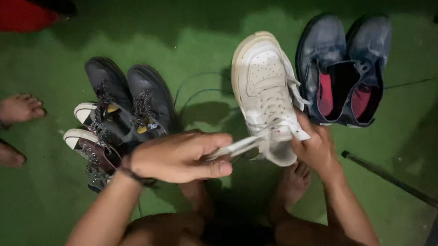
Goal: The person sits on the floor and unties the laces of several pairs of shoes. They first untie a pair of dark blue shoes, then proceed to untie a pair of white sneakers, and finally a pair of black boots.
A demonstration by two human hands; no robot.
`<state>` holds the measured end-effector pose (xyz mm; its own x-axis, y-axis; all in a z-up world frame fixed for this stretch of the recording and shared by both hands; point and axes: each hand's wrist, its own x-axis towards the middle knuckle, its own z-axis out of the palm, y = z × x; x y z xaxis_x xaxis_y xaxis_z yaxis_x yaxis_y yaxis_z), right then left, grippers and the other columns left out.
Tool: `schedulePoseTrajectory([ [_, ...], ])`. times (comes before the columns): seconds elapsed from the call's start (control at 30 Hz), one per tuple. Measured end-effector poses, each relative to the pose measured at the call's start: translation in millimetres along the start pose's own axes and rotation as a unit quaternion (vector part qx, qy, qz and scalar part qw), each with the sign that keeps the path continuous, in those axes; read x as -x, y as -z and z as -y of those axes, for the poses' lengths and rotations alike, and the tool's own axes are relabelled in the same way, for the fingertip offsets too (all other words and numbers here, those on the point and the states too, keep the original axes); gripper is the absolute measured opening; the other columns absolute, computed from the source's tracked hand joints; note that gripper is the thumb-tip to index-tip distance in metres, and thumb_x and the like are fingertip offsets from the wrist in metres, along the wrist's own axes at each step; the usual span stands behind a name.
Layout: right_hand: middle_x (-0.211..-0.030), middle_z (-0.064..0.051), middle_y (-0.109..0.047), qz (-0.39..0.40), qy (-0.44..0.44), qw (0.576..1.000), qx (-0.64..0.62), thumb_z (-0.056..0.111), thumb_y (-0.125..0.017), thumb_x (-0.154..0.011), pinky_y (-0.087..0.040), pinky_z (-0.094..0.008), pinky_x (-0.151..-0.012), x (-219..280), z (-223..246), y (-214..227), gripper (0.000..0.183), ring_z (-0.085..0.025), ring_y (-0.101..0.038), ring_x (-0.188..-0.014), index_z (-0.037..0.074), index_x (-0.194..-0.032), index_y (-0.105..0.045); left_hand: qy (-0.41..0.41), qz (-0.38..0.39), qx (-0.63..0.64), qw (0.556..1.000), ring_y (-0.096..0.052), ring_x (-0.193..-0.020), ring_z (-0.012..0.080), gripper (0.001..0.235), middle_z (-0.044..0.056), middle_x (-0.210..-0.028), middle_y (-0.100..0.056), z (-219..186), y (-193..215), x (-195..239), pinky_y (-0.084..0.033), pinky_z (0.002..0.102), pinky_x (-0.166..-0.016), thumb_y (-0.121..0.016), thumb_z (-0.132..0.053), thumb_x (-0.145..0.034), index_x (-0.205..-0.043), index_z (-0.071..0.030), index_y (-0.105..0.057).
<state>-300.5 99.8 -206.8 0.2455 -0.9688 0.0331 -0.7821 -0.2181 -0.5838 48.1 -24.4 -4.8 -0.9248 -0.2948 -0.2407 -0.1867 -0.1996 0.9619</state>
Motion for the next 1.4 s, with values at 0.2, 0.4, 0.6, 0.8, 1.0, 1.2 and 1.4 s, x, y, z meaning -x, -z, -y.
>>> schedulePoseTrajectory([
  [0.2, -0.077, -0.019, -0.071, 0.021, -0.039, 0.999, 0.026, 0.011, -0.059, -0.096, -0.047, -0.052, -0.053, -7.2, 5.3, 1.8, 0.056, -0.037, -0.065, -0.053, 0.013, -0.152, -0.061, -0.046, -0.043, -0.029, 0.998, -0.064, -0.086, 0.0134, 0.020, 0.000, -0.098, -0.067, -14.4, 5.5, 13.7, -0.053, 0.027, -0.076, -0.059, -0.030, -0.110, -0.108, -0.011, -0.063],
  [0.4, -0.077, -0.018, -0.072, 0.066, -0.058, 0.994, 0.060, 0.025, -0.065, -0.094, -0.049, -0.054, -0.055, -2.8, -0.1, 3.3, 0.064, -0.040, -0.069, -0.060, 0.016, -0.157, -0.053, 0.231, 0.009, -0.144, 0.962, -0.047, -0.056, 0.0074, 0.027, -0.008, -0.078, -0.046, -20.2, 3.8, 26.6, -0.045, 0.024, -0.043, -0.049, -0.047, -0.111, -0.115, -0.022, -0.058],
  [0.6, -0.078, -0.017, -0.074, 0.103, -0.109, 0.989, 0.009, 0.016, -0.061, -0.095, -0.050, -0.055, -0.053, -0.3, -14.5, 7.3, 0.042, -0.040, -0.067, -0.055, 0.017, -0.137, -0.061, 0.018, -0.121, 0.040, 0.992, -0.067, -0.072, 0.0069, 0.023, -0.002, -0.082, -0.066, -17.7, 8.8, 46.2, -0.051, 0.020, -0.060, -0.058, -0.035, -0.109, -0.103, -0.013, -0.054],
  [0.8, -0.060, -0.020, -0.056, 0.001, -0.081, 0.986, 0.147, 0.020, -0.061, -0.100, -0.040, -0.050, -0.052, 2.6, -11.7, 38.9, 0.065, -0.037, -0.052, -0.045, 0.017, -0.164, -0.059, 0.364, -0.130, -0.198, 0.901, -0.061, -0.059, 0.0139, 0.032, -0.003, -0.070, -0.061, -19.0, 5.3, 53.1, -0.046, 0.031, -0.064, -0.050, -0.051, -0.108, -0.106, -0.028, -0.071],
  [1.0, -0.125, -0.028, -0.075, 0.118, -0.158, 0.970, 0.142, 0.030, -0.068, -0.088, -0.060, -0.059, -0.092, -7.6, 20.9, 37.5, 0.081, -0.050, -0.073, -0.100, 0.021, -0.167, -0.049, 0.015, -0.290, -0.472, 0.832, -0.063, -0.125, 0.0402, 0.043, 0.017, -0.137, -0.064, 23.8, -14.8, -24.3, -0.051, 0.053, -0.110, -0.071, -0.036, -0.103, -0.134, -0.006, -0.071],
  [1.2, -0.073, -0.009, -0.078, 0.122, -0.124, 0.964, 0.201, 0.047, -0.059, -0.089, -0.064, -0.058, -0.078, -10.0, 46.2, 17.2, 0.071, -0.040, -0.080, -0.075, 0.034, -0.159, -0.050, -0.075, -0.344, -0.630, 0.692, -0.064, -0.094, 0.0231, 0.033, 0.000, -0.104, -0.063, 61.6, -34.5, -82.5, -0.052, 0.038, -0.078, -0.088, -0.031, -0.081, -0.108, -0.017, -0.074],
  [1.4, -0.065, -0.009, -0.074, 0.090, -0.085, 0.975, 0.184, 0.036, -0.066, -0.083, -0.060, -0.062, -0.061, -13.5, 63.5, 13.4, 0.073, -0.043, -0.076, -0.062, 0.024, -0.154, -0.053, -0.084, -0.357, -0.691, 0.624, -0.070, -0.084, 0.0279, 0.006, 0.004, -0.096, -0.064, 76.3, -53.6, -87.7, -0.056, 0.044, -0.078, -0.077, -0.018, -0.091, -0.095, -0.014, -0.076],
])
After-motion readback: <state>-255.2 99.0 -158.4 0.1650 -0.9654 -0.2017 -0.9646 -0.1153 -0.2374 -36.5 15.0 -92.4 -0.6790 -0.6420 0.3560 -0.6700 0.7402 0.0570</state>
